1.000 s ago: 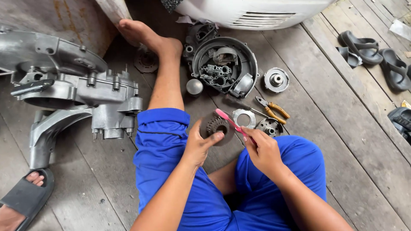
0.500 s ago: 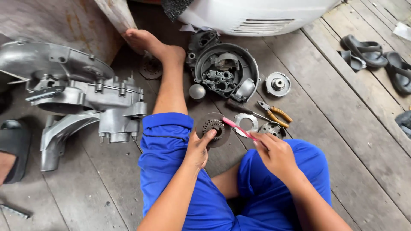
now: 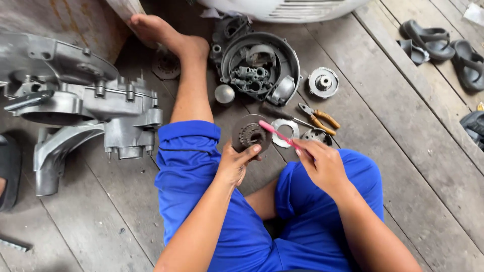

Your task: The person sits on a wooden floor and uses a red toothbrush to scrub a circular metal mechanical part. They rotate the part to clean different areas, including the teeth and inner surfaces, while other disassembled engine components lie nearby.

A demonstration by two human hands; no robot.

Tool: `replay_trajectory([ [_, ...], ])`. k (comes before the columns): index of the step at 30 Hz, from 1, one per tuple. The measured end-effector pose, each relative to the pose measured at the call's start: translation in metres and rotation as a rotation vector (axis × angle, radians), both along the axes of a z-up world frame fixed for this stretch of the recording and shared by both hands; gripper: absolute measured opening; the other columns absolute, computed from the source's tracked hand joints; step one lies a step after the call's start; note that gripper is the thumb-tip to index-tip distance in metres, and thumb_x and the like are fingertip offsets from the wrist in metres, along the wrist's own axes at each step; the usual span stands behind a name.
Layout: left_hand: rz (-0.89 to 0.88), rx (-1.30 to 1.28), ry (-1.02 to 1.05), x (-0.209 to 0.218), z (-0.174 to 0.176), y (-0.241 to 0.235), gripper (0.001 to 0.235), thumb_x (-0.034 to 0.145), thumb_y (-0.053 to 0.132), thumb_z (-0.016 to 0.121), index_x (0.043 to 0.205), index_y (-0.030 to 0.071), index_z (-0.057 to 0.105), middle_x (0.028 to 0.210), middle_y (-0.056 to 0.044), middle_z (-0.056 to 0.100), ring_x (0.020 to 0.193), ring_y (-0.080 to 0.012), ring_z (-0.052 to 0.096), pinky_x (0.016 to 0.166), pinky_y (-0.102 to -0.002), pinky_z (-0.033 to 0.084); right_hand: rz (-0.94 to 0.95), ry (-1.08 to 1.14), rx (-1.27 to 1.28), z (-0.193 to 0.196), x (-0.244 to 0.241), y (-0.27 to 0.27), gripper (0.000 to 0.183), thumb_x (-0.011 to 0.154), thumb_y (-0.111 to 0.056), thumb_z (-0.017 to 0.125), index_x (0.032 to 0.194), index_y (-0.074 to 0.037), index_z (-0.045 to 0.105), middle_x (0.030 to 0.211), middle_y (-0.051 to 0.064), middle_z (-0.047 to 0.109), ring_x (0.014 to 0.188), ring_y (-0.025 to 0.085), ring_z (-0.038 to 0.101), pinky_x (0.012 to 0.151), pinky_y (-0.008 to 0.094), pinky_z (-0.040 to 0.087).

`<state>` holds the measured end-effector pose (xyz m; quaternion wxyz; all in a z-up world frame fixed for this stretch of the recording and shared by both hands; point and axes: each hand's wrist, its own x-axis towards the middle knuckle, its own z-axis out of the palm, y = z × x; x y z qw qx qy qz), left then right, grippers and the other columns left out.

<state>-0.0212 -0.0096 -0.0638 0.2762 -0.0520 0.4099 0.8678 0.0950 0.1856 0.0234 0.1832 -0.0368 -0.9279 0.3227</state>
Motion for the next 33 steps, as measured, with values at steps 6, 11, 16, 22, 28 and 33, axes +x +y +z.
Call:
replay_trajectory([
  [6,-0.005,-0.022,0.053,-0.008,0.005,0.000,0.043,0.071,0.001,0.091,0.108,-0.002,0.069,0.090,-0.018,0.073,0.076,-0.0284,0.072,0.060,-0.044,0.063,0.039,0.029,0.015,0.003,-0.003,0.012,0.017,0.100,-0.015,0.063,0.111,-0.013,0.076,0.094,0.007,0.076,0.081,0.030,0.072,0.071,0.038,0.059],
  [11,-0.178,-0.092,0.208,-0.006,0.038,-0.004,0.060,0.059,0.006,0.096,0.113,0.002,0.071,0.093,-0.013,0.072,0.089,-0.0213,0.067,0.077,-0.039,0.061,0.066,0.021,-0.019,0.004,-0.009,0.005,0.020,0.102,-0.016,0.063,0.115,-0.015,0.077,0.087,0.010,0.070,0.078,0.032,0.070,0.069,0.040,0.058],
  [16,-0.096,-0.017,0.010,-0.003,-0.007,-0.005,0.046,0.067,0.007,0.094,0.106,-0.002,0.073,0.088,-0.017,0.073,0.081,-0.0265,0.072,0.072,-0.041,0.063,0.048,0.037,-0.047,0.006,0.002,0.016,0.021,0.100,-0.013,0.064,0.115,-0.015,0.078,0.087,0.009,0.070,0.078,0.031,0.070,0.070,0.038,0.057],
  [22,-0.107,0.035,-0.127,0.003,0.043,0.000,0.042,0.070,0.005,0.092,0.103,-0.007,0.068,0.088,-0.019,0.073,0.072,-0.0332,0.076,0.061,-0.052,0.066,0.038,0.041,0.008,-0.004,-0.008,0.007,0.021,0.102,-0.014,0.063,0.117,-0.015,0.078,0.089,0.008,0.072,0.076,0.029,0.068,0.069,0.037,0.057],
  [28,-0.090,-0.106,0.025,-0.007,0.044,-0.007,0.069,0.062,0.009,0.096,0.121,-0.001,0.061,0.098,-0.018,0.068,0.085,-0.0316,0.071,0.064,-0.045,0.064,0.050,0.040,0.040,-0.015,-0.001,0.015,0.020,0.102,-0.014,0.063,0.116,-0.013,0.077,0.092,0.010,0.074,0.078,0.032,0.069,0.069,0.040,0.057],
  [33,-0.195,-0.119,0.104,0.000,0.025,0.009,0.056,0.061,0.006,0.096,0.110,-0.002,0.071,0.093,-0.016,0.072,0.089,-0.0264,0.070,0.076,-0.047,0.065,0.051,0.032,0.028,-0.003,-0.010,0.008,0.021,0.102,-0.016,0.064,0.119,-0.016,0.076,0.088,0.009,0.070,0.079,0.030,0.069,0.070,0.038,0.057],
])
